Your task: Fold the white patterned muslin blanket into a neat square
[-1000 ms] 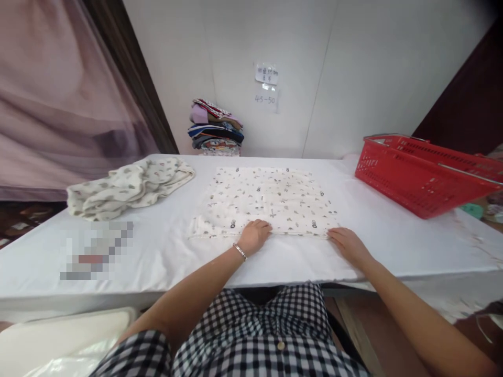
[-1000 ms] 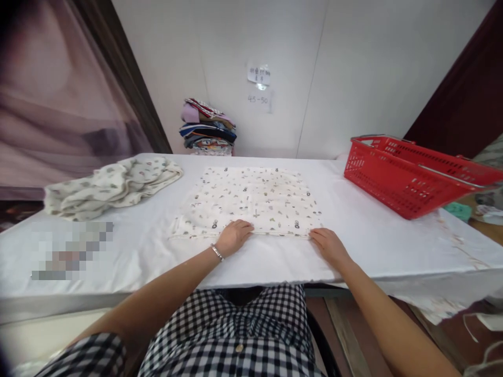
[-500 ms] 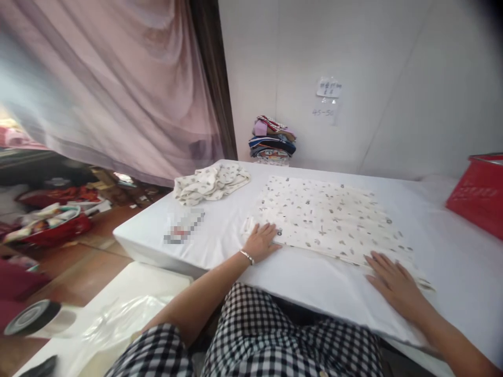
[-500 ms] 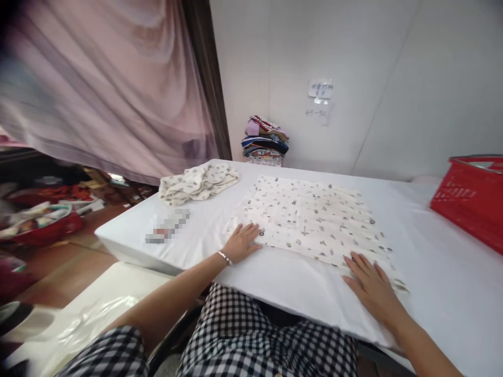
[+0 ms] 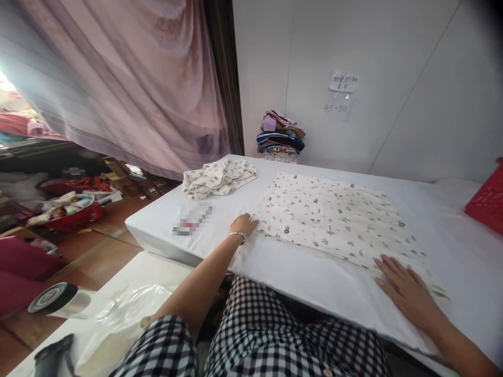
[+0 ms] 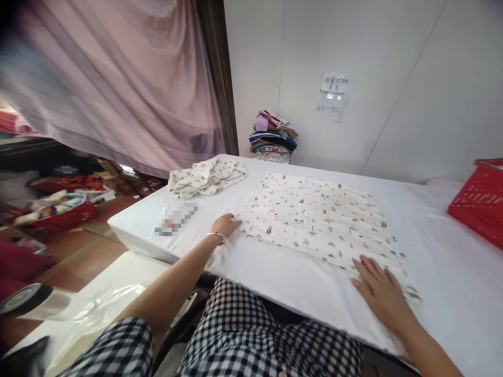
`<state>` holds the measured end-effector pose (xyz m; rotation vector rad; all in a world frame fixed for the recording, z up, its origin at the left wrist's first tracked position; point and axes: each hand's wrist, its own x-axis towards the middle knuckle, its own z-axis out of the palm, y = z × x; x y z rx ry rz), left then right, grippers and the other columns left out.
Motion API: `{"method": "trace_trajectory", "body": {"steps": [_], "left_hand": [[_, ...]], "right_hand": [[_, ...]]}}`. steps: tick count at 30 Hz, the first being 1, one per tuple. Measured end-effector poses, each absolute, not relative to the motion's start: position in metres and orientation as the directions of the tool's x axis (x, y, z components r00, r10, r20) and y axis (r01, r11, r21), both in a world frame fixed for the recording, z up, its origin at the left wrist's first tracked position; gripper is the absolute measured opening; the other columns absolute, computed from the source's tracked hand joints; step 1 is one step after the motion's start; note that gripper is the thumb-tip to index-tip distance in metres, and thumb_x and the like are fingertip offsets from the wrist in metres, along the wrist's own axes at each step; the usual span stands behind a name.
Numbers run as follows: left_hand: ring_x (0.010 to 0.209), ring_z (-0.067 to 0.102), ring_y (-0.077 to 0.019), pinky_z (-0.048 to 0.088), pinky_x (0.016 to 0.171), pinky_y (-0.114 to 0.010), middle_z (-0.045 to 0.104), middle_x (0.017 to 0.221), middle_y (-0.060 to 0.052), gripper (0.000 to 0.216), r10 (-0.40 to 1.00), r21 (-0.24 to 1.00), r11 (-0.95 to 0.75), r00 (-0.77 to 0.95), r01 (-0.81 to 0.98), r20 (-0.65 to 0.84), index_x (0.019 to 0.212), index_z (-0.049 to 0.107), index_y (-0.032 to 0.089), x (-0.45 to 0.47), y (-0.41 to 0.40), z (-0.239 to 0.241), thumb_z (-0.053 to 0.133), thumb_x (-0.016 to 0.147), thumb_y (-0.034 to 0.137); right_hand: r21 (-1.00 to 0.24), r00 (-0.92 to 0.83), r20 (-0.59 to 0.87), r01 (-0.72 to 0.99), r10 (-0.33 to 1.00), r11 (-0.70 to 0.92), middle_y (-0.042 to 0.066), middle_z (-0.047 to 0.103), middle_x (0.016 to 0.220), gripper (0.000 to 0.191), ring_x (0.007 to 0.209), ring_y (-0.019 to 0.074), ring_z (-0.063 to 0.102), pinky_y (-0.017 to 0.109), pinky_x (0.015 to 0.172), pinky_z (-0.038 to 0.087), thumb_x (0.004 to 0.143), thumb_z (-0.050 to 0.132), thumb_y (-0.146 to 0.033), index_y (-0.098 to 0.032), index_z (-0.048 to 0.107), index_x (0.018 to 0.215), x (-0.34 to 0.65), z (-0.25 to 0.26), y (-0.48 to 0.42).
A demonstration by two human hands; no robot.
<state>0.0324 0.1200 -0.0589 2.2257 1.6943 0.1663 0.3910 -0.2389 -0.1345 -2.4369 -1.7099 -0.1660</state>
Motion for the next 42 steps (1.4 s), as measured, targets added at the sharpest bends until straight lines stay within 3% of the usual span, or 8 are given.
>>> {"method": "trace_trajectory", "body": {"steps": [8, 19, 23, 28, 32, 36, 39, 42], "left_hand": [[0.093, 0.061, -0.025, 0.044, 0.069, -0.027, 0.066, 0.1, -0.013, 0.025, 0.929, 0.34, -0.251, 0.324, 0.906, -0.177, 0.088, 0.062, 0.016, 0.042, 0.135, -0.05, 0.055, 0.068, 0.03], [0.097, 0.059, -0.0228, 0.044, 0.074, -0.027, 0.064, 0.104, -0.008, 0.041, 0.931, 0.348, -0.264, 0.333, 0.899, -0.153, 0.109, 0.05, 0.018, 0.035, 0.137, -0.049, 0.056, 0.069, 0.024], [0.101, 0.058, -0.0242, 0.044, 0.081, -0.029, 0.062, 0.109, -0.012, 0.041, 0.918, 0.337, -0.299, 0.366, 0.893, -0.154, 0.112, 0.049, 0.016, 0.035, 0.141, -0.05, 0.054, 0.072, 0.024], [0.105, 0.056, -0.0249, 0.043, 0.086, -0.033, 0.06, 0.114, -0.014, 0.049, 0.905, 0.316, -0.332, 0.395, 0.889, -0.161, 0.123, 0.043, 0.015, 0.032, 0.143, -0.049, 0.05, 0.075, 0.026], [0.114, 0.05, -0.0265, 0.04, 0.092, -0.037, 0.051, 0.126, -0.015, 0.055, 0.905, 0.225, -0.409, 0.425, 0.884, -0.026, 0.13, 0.038, 0.013, 0.046, 0.135, -0.045, 0.045, 0.078, 0.031], [0.131, 0.028, -0.0264, 0.026, 0.104, -0.042, 0.032, 0.143, -0.012, 0.061, 0.806, 0.169, -0.592, 0.573, 0.788, 0.147, 0.135, 0.034, 0.013, 0.069, 0.124, -0.048, 0.037, 0.083, 0.046], [0.136, 0.012, -0.0282, 0.014, 0.108, -0.048, 0.019, 0.149, -0.01, 0.07, 0.808, 0.135, -0.588, 0.585, 0.797, 0.066, 0.137, 0.033, 0.013, 0.075, 0.124, -0.059, 0.033, 0.081, 0.055], [0.137, 0.008, -0.0282, 0.013, 0.108, -0.049, 0.013, 0.15, -0.008, 0.076, 0.828, 0.15, -0.551, 0.56, 0.821, -0.026, 0.14, 0.029, 0.014, 0.073, 0.13, -0.07, 0.027, 0.08, 0.061]], "right_hand": [[-0.096, 0.358, 0.145, 0.933, 0.922, -0.347, 0.001, 0.028, 0.144, 0.058, 0.133, 0.025, 0.023, 0.052, 0.107, 0.022, 0.085, 0.033, -0.057, -0.03, 0.038, 0.135, 0.387, -0.128, -0.236], [-0.229, 0.396, 0.064, 0.899, 0.916, -0.373, 0.001, 0.03, 0.142, 0.055, 0.133, 0.0253, 0.023, 0.053, 0.107, 0.021, 0.085, 0.031, -0.058, -0.032, 0.043, 0.132, 0.387, -0.114, -0.227], [-0.231, 0.503, 0.092, 0.85, 0.859, -0.473, 0.002, 0.027, 0.144, 0.055, 0.134, 0.0259, 0.019, 0.054, 0.106, 0.02, 0.087, 0.027, -0.056, -0.029, 0.044, 0.132, 0.39, -0.102, -0.215], [-0.213, 0.592, -0.006, 0.787, 0.806, -0.58, 0.004, 0.027, 0.145, 0.059, 0.135, 0.0245, 0.017, 0.051, 0.107, 0.018, 0.086, 0.025, -0.058, -0.025, 0.044, 0.132, 0.39, -0.098, -0.213], [-0.231, 0.61, -0.037, 0.766, 0.792, -0.601, 0.004, 0.024, 0.146, 0.059, 0.135, 0.0235, 0.015, 0.05, 0.107, 0.019, 0.088, 0.019, -0.057, -0.027, 0.041, 0.134, 0.392, -0.089, -0.206], [-0.126, 0.703, -0.041, 0.701, 0.71, -0.702, 0.005, 0.014, 0.15, 0.058, 0.136, 0.0252, 0.009, 0.053, 0.105, 0.015, 0.089, 0.021, -0.053, -0.025, 0.034, 0.138, 0.407, -0.085, -0.196], [-0.07, 0.771, -0.112, 0.624, 0.627, -0.779, 0.005, 0.01, 0.15, 0.059, 0.137, 0.0252, 0.007, 0.053, 0.104, 0.015, 0.088, 0.022, -0.051, -0.026, 0.026, 0.141, 0.419, -0.091, -0.195], [-0.056, 0.769, -0.141, 0.623, 0.624, -0.78, 0.004, 0.008, 0.151, 0.06, 0.137, 0.0244, 0.005, 0.053, 0.104, 0.015, 0.088, 0.021, -0.052, -0.027, 0.021, 0.142, 0.424, -0.098, -0.198]]}}
